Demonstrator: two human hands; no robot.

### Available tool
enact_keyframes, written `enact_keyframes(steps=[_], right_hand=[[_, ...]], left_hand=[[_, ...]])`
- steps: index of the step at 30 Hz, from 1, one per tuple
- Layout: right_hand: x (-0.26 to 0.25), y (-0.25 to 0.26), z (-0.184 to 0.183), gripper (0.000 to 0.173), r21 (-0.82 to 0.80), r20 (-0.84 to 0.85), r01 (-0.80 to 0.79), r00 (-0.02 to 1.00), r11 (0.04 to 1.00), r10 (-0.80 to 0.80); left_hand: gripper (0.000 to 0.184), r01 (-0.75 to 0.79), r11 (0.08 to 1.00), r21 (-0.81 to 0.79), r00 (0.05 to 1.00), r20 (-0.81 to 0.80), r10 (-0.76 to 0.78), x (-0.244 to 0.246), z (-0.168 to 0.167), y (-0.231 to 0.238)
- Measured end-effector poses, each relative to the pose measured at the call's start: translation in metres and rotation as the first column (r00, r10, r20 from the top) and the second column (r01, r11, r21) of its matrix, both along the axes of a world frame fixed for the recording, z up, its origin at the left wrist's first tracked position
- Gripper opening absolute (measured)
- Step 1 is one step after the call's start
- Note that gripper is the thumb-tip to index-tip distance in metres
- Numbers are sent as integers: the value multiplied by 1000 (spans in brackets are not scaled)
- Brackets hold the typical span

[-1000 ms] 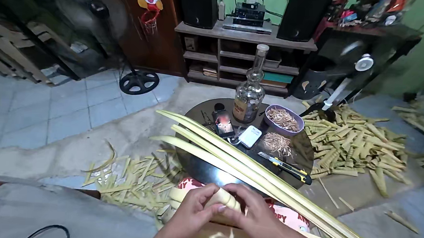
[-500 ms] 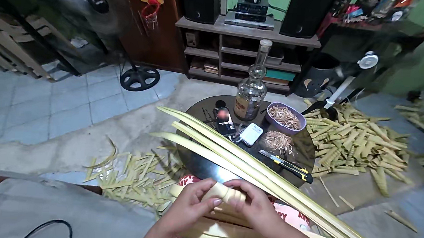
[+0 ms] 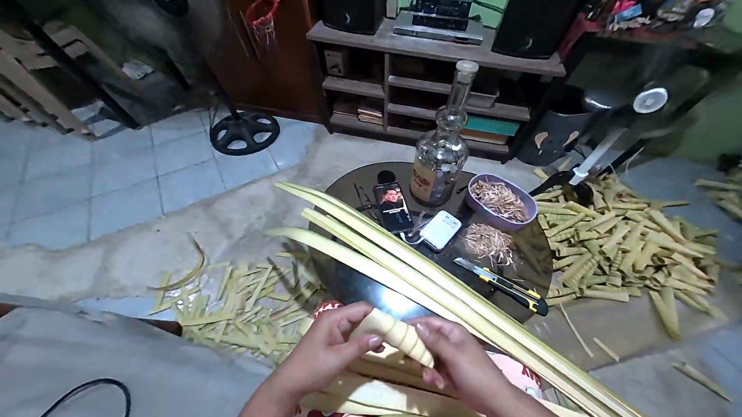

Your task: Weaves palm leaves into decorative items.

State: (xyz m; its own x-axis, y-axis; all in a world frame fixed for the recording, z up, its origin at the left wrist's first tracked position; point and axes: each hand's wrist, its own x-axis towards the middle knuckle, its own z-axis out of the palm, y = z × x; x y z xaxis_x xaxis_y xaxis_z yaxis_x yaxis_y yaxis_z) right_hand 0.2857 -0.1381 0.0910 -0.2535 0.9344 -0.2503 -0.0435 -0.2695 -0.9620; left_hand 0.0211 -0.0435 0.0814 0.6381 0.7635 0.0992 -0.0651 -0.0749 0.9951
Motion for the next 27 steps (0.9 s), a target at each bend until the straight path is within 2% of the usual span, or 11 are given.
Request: enact_keyframes(steps=[3, 7, 10, 11, 14, 15, 18, 19, 22, 24, 27], right_hand=[[-1, -3, 0, 49, 518, 538, -180, 829, 837, -155], [7, -3, -1, 35, -43, -22, 19, 1000, 999, -20], [6, -5, 2, 49, 460, 523, -145, 841, 876, -136], [7, -7, 1, 49, 492, 550, -174, 822, 853, -149], [12, -4, 0, 36, -56, -31, 7, 999, 998, -9], [12, -3, 1, 34, -68, -16, 11, 1000, 998, -12], [8, -6, 5, 51, 442, 553, -156, 823, 883, -132], [9, -8, 3, 47, 451, 543, -155, 829, 879, -133], [15, -5, -2, 37, -77, -55, 31, 998, 997, -36], [14, -5, 4, 36, 145, 212, 16, 976, 989, -47], [13, -10, 2, 50, 554, 633, -192, 729, 810, -260]], left_hand=[[19, -10, 1000, -23, 1000, 11, 11, -2, 2, 2], [20, -3, 1000, -5, 1000, 3, 3, -2, 5, 7], [20, -4, 1000, -14, 1000, 2, 4, -4, 6, 10], [21, -3, 1000, -23, 1000, 0, 3, -5, 6, 11], [21, -6, 1000, -28, 1000, -7, 6, -5, 7, 14], [20, -10, 1000, -27, 1000, -10, 10, -5, 6, 15], [21, -27, 999, -17, 999, -17, 27, -8, 5, 19], [22, -23, 999, -22, 1000, -18, 22, -9, 5, 20], [22, -7, 1000, -23, 1000, -14, 6, -9, 6, 23], [21, -11, 1000, -17, 1000, -21, 11, -9, 6, 26], [23, -5, 1000, -26, 999, -33, 5, -12, 6, 29]])
